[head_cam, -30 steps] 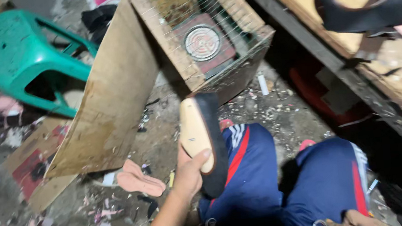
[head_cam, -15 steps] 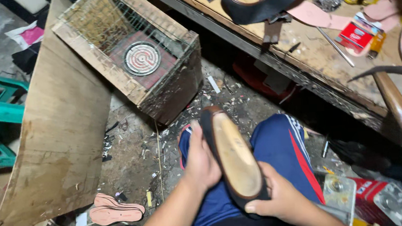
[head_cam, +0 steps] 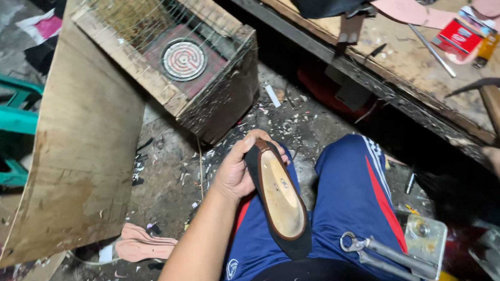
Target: The person sits on the floor and works a black shoe upper over a wooden last, hammering the leather edge with a cobbler's hammer and using pincers to pull and trim the upper material, turning the shoe repeatedly to work all sides.
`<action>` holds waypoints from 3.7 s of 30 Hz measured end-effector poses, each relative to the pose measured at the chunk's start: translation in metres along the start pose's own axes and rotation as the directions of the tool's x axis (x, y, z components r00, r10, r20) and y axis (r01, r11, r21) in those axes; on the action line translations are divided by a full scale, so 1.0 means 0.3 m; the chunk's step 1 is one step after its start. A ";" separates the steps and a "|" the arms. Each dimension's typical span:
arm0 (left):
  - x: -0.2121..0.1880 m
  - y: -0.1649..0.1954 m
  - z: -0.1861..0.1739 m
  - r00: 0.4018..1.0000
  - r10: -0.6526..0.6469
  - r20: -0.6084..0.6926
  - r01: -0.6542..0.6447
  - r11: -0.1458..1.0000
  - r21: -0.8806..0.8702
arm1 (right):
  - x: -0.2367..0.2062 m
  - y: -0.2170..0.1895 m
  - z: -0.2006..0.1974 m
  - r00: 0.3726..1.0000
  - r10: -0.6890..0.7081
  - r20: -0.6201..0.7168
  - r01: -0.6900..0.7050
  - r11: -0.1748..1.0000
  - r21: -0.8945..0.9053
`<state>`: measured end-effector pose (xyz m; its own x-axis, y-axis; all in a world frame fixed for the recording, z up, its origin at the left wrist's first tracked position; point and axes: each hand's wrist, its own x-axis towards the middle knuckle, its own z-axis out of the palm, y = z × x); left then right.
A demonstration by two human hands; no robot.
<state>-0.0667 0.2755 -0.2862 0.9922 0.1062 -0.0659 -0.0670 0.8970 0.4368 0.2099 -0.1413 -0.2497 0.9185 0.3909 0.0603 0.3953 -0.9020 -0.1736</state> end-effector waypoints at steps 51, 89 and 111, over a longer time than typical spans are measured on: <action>-0.175 -0.008 0.194 0.822 0.547 -0.156 0.024 0.241 0.970 | 0.090 -0.039 0.204 0.971 0.117 -0.208 -0.113 0.993 0.033; -0.046 0.149 0.212 0.912 0.408 -0.034 -0.263 0.649 0.714 | -0.564 -0.405 0.067 0.818 -0.305 0.489 -0.142 0.715 0.684; -0.073 -0.002 0.419 0.880 0.435 0.188 -0.275 0.147 0.950 | -0.393 -0.747 -0.318 0.611 -0.458 0.646 0.074 0.845 0.529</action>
<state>-0.0750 0.2186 -0.1724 0.8642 0.4033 0.3009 -0.1828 -0.3053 0.9345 0.0142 -0.0027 -0.1242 0.3714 0.7705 -0.5181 0.3954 -0.6361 -0.6626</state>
